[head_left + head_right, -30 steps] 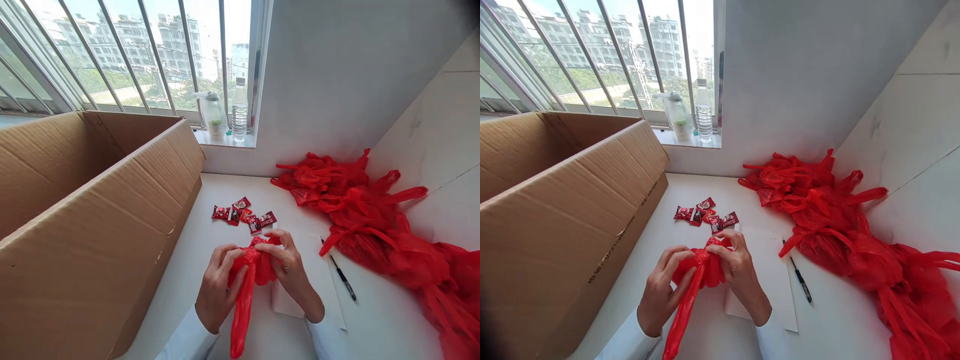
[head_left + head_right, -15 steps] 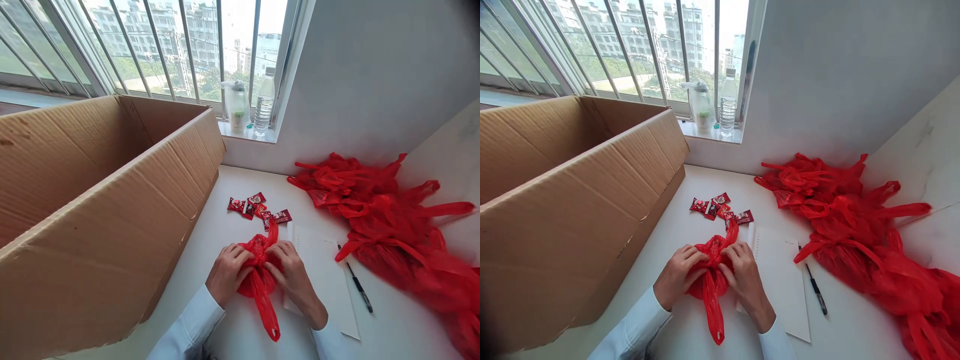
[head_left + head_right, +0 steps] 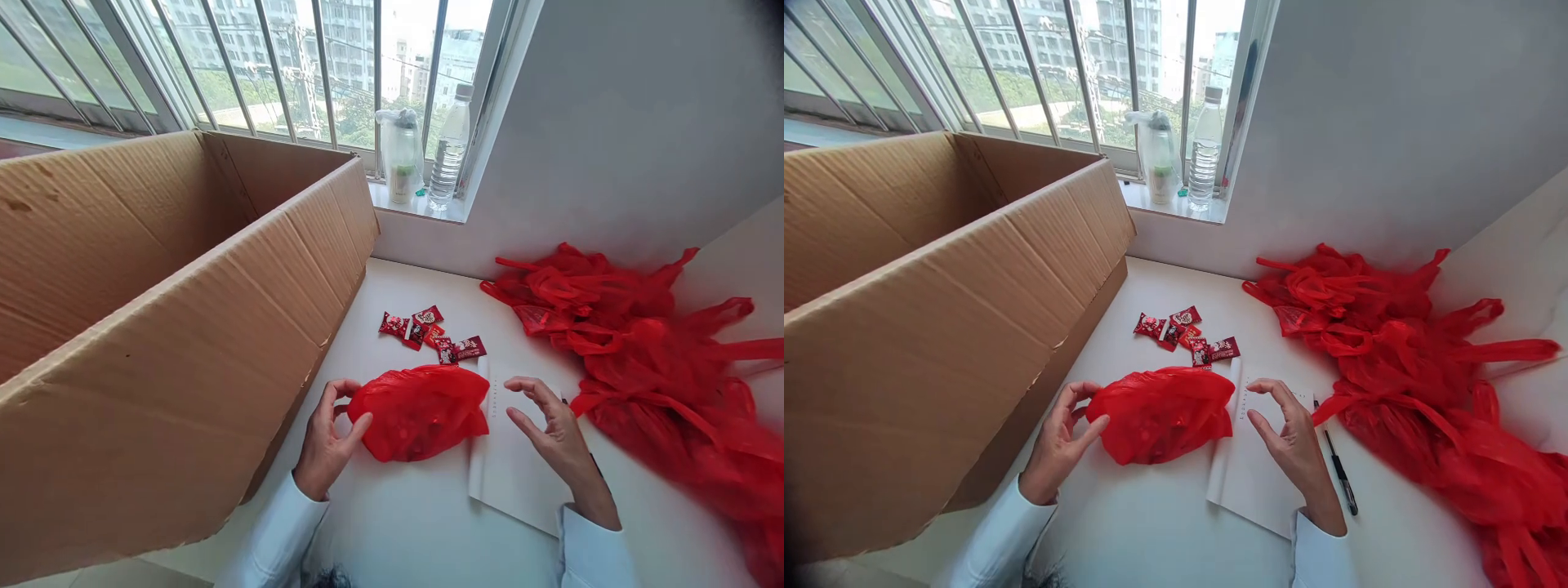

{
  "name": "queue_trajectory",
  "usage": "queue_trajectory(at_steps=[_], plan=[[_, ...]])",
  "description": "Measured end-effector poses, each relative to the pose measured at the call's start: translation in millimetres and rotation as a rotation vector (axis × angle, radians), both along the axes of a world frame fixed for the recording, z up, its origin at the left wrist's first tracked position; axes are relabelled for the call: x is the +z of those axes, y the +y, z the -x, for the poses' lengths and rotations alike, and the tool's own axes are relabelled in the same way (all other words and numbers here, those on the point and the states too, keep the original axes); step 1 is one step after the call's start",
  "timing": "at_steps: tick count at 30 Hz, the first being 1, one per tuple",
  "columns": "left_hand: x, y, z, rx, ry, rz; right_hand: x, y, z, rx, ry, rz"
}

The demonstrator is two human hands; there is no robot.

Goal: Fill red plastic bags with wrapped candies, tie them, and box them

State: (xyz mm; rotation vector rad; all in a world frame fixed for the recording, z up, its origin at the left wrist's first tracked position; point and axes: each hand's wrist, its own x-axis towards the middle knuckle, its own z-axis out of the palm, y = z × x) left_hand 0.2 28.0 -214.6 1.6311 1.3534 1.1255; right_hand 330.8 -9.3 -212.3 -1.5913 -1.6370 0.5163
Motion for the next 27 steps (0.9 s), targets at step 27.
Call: queue_trajectory(at_steps=[27], plan=[[54.7,-19,-42,0.179,0.35,-0.638,24.9,-8,73,-0.185,0.704,-0.008]])
